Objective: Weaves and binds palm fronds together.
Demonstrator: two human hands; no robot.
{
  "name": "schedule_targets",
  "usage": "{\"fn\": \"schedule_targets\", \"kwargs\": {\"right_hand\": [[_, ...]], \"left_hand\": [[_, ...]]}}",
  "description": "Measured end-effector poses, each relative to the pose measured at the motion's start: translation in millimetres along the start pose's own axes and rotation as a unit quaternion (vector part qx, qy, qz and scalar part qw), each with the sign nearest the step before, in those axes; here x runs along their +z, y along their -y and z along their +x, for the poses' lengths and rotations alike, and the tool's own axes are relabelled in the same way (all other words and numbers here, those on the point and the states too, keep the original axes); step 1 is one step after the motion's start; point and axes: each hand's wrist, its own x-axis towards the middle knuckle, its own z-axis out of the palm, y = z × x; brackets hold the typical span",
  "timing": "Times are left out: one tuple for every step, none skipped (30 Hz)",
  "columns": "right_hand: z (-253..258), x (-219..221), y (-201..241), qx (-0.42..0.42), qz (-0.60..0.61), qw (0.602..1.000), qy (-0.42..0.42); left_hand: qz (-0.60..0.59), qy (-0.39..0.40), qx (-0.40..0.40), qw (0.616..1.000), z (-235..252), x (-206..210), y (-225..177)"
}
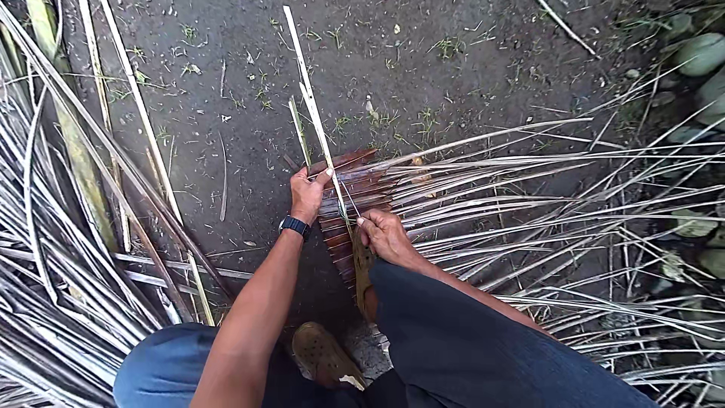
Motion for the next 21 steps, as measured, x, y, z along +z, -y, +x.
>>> {"fn": "schedule_targets", "kwargs": {"right_hand": [[0.1,0.5,-1.1,0.002,-0.003,1.0,0.001],[1.3,0.6,-1.4,0.005,-0.006,1.0,0.001],[2.5,0.4,-0.7,0.009,-0.01,1.0,-0.001],[3.0,0.5,0.5,0.01,-0.016,1.0,-0.003],[3.2,0.6,1.4,0.01,-0.026,1.0,-0.005],[3.3,0.3,2.5,0.01,-0.04,0.999,-0.006],[3.5,-0.2,4.1,0.009,-0.058,0.998,-0.008],[3.8,-0.8,6.8,0.008,-0.077,0.997,-0.008],[4.3,-1.5,10.2,0.005,-0.093,0.996,-0.01],[4.3,-2.0,14.2,0.003,-0.11,0.994,-0.014],[3.6,-1.7,17.9,0.001,-0.124,0.992,-0.021],[3.2,-1.1,21.2,-0.003,-0.137,0.99,-0.028],[3.9,-0.2,23.7,-0.006,-0.145,0.989,-0.032],[5.4,1.3,25.3,-0.009,-0.151,0.988,-0.035],[7.2,3.4,26.1,-0.011,-0.154,0.987,-0.035],[8.7,5.3,27.0,-0.009,-0.156,0.987,-0.032],[10.3,7.2,27.0,-0.008,-0.157,0.987,-0.029],[12.1,8.8,26.8,-0.007,-0.156,0.987,-0.029],[14.8,10.5,25.4,-0.006,-0.154,0.988,-0.032],[19.6,11.4,23.1,-0.006,-0.151,0.988,-0.037],[27.7,11.5,19.6,-0.01,-0.144,0.988,-0.047]], "left_hand": [[0.005,0.0,0.001,1.0,-1.0,-0.2,-0.3],[0.008,-0.001,0.004,1.0,-1.6,0.1,-0.9],[0.009,-0.002,0.007,1.0,-1.8,0.5,-1.4],[0.011,-0.002,0.009,1.0,-1.8,0.3,-1.6],[0.014,0.0,0.01,1.0,-2.2,-0.1,-1.7],[0.016,0.004,0.01,1.0,-2.7,-0.3,-1.9],[0.015,0.009,0.009,1.0,-3.4,-0.3,-2.6],[0.014,0.013,0.005,1.0,-3.9,-0.4,-3.9],[0.013,0.019,-0.002,1.0,-4.1,-0.7,-5.5],[0.015,0.025,-0.008,1.0,-4.2,-1.1,-6.8],[0.02,0.031,-0.013,0.999,-4.8,-1.4,-8.1],[0.024,0.035,-0.013,0.999,-5.5,-1.4,-8.9],[0.026,0.037,-0.01,0.999,-5.8,-1.2,-9.6],[0.03,0.036,-0.005,0.999,-5.6,-1.0,-10.0],[0.034,0.035,-0.003,0.999,-5.3,-1.1,-10.1],[0.036,0.032,-0.003,0.999,-5.0,-1.4,-10.2],[0.038,0.031,-0.001,0.999,-4.5,-1.7,-9.9],[0.036,0.028,0.0,0.999,-4.0,-1.6,-9.4],[0.032,0.028,0.0,0.999,-3.8,-1.4,-9.0],[0.026,0.03,-0.001,0.999,-4.3,-0.7,-9.3],[0.024,0.036,-0.003,0.999,-6.0,0.8,-10.9]]}}
